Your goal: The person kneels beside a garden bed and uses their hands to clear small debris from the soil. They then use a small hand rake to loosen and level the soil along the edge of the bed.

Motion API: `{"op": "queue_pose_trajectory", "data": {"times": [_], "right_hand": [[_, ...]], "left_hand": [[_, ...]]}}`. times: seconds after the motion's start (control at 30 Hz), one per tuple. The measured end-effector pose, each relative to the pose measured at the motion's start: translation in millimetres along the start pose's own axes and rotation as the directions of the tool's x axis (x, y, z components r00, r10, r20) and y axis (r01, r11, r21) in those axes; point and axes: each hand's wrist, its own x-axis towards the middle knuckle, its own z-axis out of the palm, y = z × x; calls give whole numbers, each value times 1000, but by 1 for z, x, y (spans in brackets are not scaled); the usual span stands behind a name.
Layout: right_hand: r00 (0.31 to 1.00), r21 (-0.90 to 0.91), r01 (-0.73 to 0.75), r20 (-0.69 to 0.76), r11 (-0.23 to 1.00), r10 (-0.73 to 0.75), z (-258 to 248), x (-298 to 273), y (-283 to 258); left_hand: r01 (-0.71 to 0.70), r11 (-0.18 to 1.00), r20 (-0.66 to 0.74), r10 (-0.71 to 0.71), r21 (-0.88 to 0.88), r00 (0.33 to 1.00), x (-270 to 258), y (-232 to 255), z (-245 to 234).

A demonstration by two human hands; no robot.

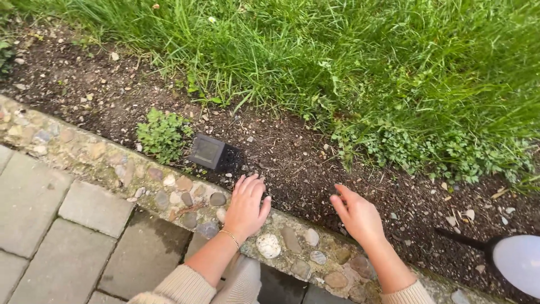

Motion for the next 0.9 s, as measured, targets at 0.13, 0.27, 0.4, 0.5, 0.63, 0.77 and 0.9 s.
{"op": "queue_pose_trajectory", "data": {"times": [0.13, 0.27, 0.4, 0.5, 0.63, 0.77, 0.9], "right_hand": [[992, -21, 126, 11, 992, -125, 9, -10, -24], [970, -100, 220, 132, 970, -206, 20, -18, -44], [942, -81, 304, 177, 949, -286, 34, -28, -51], [896, -141, 397, 276, 907, -349, 53, -32, -48], [865, -157, 403, 388, 902, -319, 71, -35, -37], [861, -232, 320, 475, 918, -180, 53, -37, -60], [868, -274, 331, 464, 903, -177, 64, -37, -52]], "left_hand": [[33, 999, 86, -31, -27, 996, 4, 5, -9], [50, 997, 119, -44, -52, 992, 7, 7, -16], [61, 997, 144, -52, -57, 988, 6, 8, -16], [10, 999, 130, -6, -31, 992, 4, 3, -14], [-95, 993, 264, 109, -65, 958, 1, -1, -21], [-80, 985, 295, 123, -153, 948, 1, -3, -23], [-57, 984, 308, 107, -168, 945, 1, -1, -28]]}}
